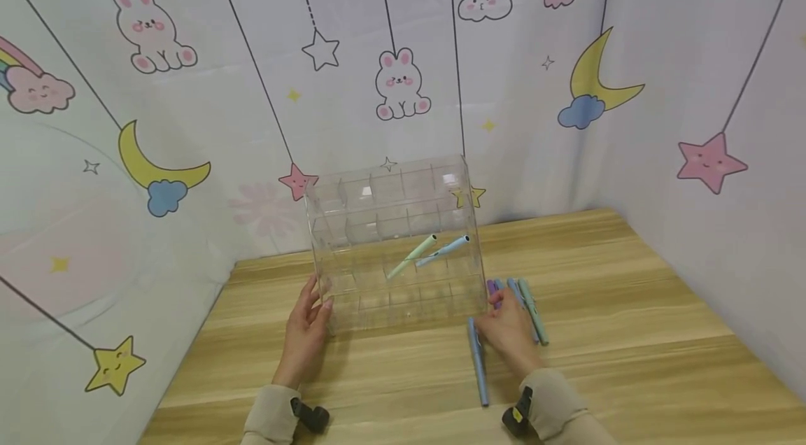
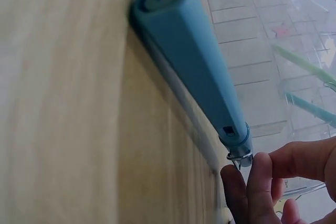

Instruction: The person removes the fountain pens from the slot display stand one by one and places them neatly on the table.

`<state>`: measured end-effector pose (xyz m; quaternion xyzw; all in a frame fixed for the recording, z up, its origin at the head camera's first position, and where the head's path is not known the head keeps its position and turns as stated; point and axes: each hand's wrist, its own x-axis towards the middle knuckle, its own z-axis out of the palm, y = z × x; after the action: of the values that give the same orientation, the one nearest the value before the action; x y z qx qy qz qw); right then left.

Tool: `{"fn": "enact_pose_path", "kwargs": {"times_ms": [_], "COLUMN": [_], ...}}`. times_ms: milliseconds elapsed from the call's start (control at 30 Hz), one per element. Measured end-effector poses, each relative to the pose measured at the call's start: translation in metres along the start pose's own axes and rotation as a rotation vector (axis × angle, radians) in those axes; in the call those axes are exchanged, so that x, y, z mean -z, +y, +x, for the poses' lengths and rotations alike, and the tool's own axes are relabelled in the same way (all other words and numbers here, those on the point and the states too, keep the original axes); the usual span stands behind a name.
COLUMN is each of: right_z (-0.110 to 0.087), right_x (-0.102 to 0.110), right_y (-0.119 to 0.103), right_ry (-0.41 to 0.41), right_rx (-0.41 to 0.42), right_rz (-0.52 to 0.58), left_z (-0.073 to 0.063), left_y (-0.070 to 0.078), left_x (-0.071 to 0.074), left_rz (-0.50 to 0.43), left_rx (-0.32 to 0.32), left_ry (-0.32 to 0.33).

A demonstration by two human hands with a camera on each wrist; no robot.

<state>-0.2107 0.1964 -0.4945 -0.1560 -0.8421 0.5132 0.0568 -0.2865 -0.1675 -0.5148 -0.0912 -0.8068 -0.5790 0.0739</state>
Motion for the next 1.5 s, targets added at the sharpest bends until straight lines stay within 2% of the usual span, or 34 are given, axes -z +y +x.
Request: {"fn": "enact_pose_path", "kwargs": {"times_ms": [200, 733, 967, 1233, 1500], "right_z": [0.002, 0.002, 0.000, 0.001, -0.007], "right_x": [-0.002, -0.007, -0.010, -0.012, -0.005], "right_y": [0.001, 0.004, 0.006, 0.008, 0.000], "right_ry": [0.005, 0.026, 0.052, 0.098, 0.069], "right_rx": [-0.017, -0.051, -0.053, -0.059, -0.065], "right_rz": [-0.032, 0.081, 0.079, 0.099, 0.204], "left_z": [0.001, -0.002, 0.000, 0.000, -0.001], "left_y": [0.000, 0.003, -0.001, 0.001, 0.001], "left_x": [0.000, 0.000, -0.001, -0.001, -0.001], "left_rz": [-0.003, -0.007, 0.016, 0.008, 0.012], "left_rx": [-0.004, -0.015, -0.018, -0.010, -0.013], "left_ry": [0.003, 0.004, 0.007, 0.005, 0.000]}}
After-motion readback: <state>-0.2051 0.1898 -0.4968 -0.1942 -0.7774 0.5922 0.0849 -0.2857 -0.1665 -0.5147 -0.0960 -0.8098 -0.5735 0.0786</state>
